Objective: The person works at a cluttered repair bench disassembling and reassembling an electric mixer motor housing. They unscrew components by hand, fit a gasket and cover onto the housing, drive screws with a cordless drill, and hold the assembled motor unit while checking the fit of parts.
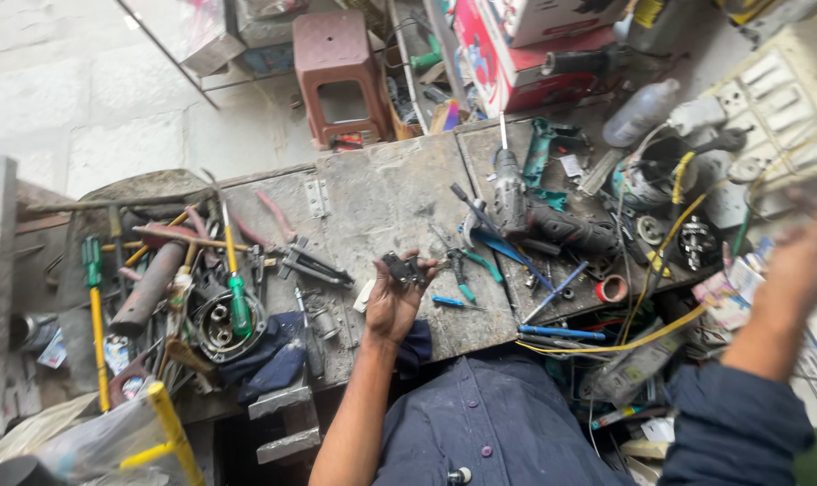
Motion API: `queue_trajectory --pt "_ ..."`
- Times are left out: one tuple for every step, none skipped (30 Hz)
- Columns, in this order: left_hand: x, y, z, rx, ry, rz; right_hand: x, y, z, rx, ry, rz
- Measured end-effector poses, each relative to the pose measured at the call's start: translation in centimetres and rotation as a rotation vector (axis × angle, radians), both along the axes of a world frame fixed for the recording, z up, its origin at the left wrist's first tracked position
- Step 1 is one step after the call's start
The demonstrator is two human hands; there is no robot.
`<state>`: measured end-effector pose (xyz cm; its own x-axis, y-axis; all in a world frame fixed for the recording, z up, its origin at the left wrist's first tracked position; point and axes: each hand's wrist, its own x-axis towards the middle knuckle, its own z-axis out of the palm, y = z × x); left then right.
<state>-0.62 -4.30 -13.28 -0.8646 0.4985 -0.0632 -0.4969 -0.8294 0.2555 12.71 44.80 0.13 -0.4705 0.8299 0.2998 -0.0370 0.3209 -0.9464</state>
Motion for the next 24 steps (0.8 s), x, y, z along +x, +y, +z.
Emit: queue_trajectory --pt "0.0 0.1 -0.3 0.003 -0.033 0.003 -0.9 0.8 -0.9 0.034 -0.025 -0.027" --pt "-0.2 0.2 -0.6 0.009 -0.056 0.014 -1.8 1.4 -1.7 0.107 -0.041 0.003" --pt "-0.6 0.2 -1.1 0.002 -0.025 0.031 -3.1 1.8 -2.7 0.175 -0.060 0.040" --pt "-0.7 0.0 -1.4 -0.009 -0.005 0.055 -3.9 1.9 -3.2 0.341 -0.113 0.019" --pt "-0.6 -0.3 -1.8 -0.029 0.000 0.077 -4.2 1.5 -3.6 0.499 -0.180 0.000" --pt "-0.6 -0.5 -2.2 -0.021 0.008 0.077 -4.6 1.4 -4.0 0.651 -0.262 -0.037" --pt "-0.7 -0.7 -2.6 -0.011 0.026 0.079 -4.8 1.4 -4.5 0.803 -0.336 -0.085" --pt "-1.1 -0.7 -2.9 0.004 0.049 0.083 -5.0 1.6 -4.6 0.957 -0.417 -0.156" --pt "-1.4 -0.7 -3.2 -0.024 0.043 0.089 -5.2 1.6 -4.5 1.053 -0.456 -0.193" --pt "-1.5 -0.6 -3.4 -0.056 0.026 0.091 -5.4 1.6 -4.3 1.150 -0.491 -0.236" --pt "-1.6 -0.4 -3.7 -0.089 0.007 0.093 -5.6 1.7 -4.1 1.191 -0.478 -0.239" --pt "-1.7 -0.1 -3.8 -0.134 -0.031 0.106 -5.9 1.6 -4.0 1.173 -0.526 -0.256" --pt "-2.0 0.2 -4.1 -0.174 -0.068 0.122 -6.3 1.6 -4.1 1.156 -0.576 -0.271" --pt "-2.0 0.5 -4.1 -0.215 -0.107 0.141 -6.4 1.6 -4.2 1.076 -0.695 -0.290" --pt "-2.0 0.6 -4.3 -0.200 -0.077 0.113 -6.5 1.5 -4.6 0.993 -0.812 -0.302" --pt "-2.1 0.7 -4.5 -0.186 -0.047 0.087 -6.7 1.4 -5.1 0.953 -0.826 -0.289" --pt "-2.1 0.8 -4.7 -0.171 -0.013 0.063 -6.8 1.3 -5.8 0.938 -0.833 -0.275" --pt "-2.2 0.8 -4.9 -0.178 -0.019 0.070 -6.7 1.3 -6.4 0.943 -0.823 -0.263" --pt "-2.2 0.7 -5.0 -0.184 -0.027 0.077 -6.7 1.3 -7.1 0.966 -0.802 -0.250" --pt "-2.2 0.7 -5.2 -0.189 -0.034 0.080 -6.7 1.4 -7.6 0.989 -0.787 -0.242" --pt "-2.2 0.7 -5.3 -0.170 -0.040 0.091 -6.7 1.6 -8.1 1.013 -0.770 -0.235" --pt "-2.0 0.6 -5.4 -0.154 -0.052 0.097 -6.8 1.7 -8.3 1.030 -0.771 -0.236" --pt "-1.7 0.6 -5.5 -0.138 -0.062 0.099 -7.0 1.7 -8.5 1.056 -0.779 -0.232" --pt "-1.7 0.7 -5.5 -0.131 -0.066 0.102 -6.9 1.8 -8.5 0.975 -0.838 -0.244"
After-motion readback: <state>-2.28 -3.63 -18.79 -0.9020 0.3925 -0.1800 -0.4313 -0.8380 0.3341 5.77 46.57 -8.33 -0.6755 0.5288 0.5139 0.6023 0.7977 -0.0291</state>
